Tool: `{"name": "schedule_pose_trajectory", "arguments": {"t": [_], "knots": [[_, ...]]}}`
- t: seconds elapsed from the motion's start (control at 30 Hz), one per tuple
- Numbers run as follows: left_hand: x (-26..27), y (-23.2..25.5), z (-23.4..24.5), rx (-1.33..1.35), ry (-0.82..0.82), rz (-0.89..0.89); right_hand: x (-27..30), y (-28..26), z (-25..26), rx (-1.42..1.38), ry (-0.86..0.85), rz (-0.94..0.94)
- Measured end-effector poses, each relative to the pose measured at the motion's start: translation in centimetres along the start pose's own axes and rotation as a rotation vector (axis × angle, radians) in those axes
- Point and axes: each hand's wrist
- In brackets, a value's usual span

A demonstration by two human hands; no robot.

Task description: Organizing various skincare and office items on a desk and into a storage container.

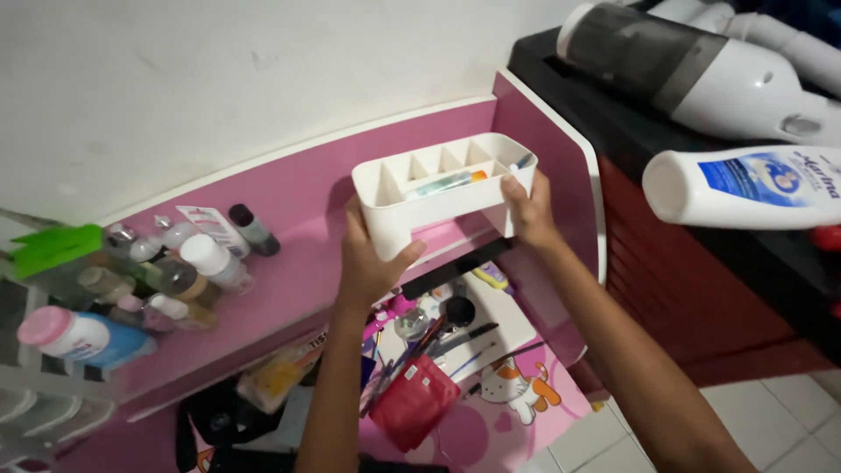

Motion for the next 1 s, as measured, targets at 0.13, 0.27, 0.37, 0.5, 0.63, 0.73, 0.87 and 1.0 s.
{"name": "schedule_pose_trajectory", "arguments": {"t": [0.13, 0.27, 0.37, 0.5, 0.63, 0.73, 0.87, 1.0], "knots": [[0.2, 1.0, 0.0, 0.017, -0.061, 0.07, 0.1, 0.2, 0.3, -0.048, 0.008, 0.028], [0.0, 0.3, -0.2, 0.016, -0.088, 0.171, 0.7, 2.9, 1.6, 0.114, -0.074, -0.032], [-0.8, -0.8, 0.7, 0.0, -0.11, 0.226, 0.1, 2.6, 1.3, 0.086, -0.167, -0.017], [-1.0, -1.2, 1.6, -0.06, -0.169, 0.321, 0.8, 5.5, 2.9, 0.107, -0.235, 0.031], [-0.8, -0.5, 0.6, -0.006, -0.175, 0.309, 1.9, 8.2, 3.5, -0.052, -0.09, -0.132], [-0.4, -0.8, 0.1, -0.026, -0.131, 0.197, 1.5, 4.9, 2.0, -0.298, -0.093, -0.094], [-0.9, 0.1, 0.0, 0.161, -0.127, 0.152, 0.9, 7.9, 3.5, -0.205, 0.002, -0.092], [-1.4, 1.8, 1.3, 0.128, -0.048, 0.037, -4.2, -5.4, -3.4, -0.564, 0.158, -0.304]]}}
Point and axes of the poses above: each hand's wrist, its own x-axis away from the middle knuckle, its own z-axis out of the back of the hand, y = z × x, and after that the axes turned 15 degrees about z, right-handed
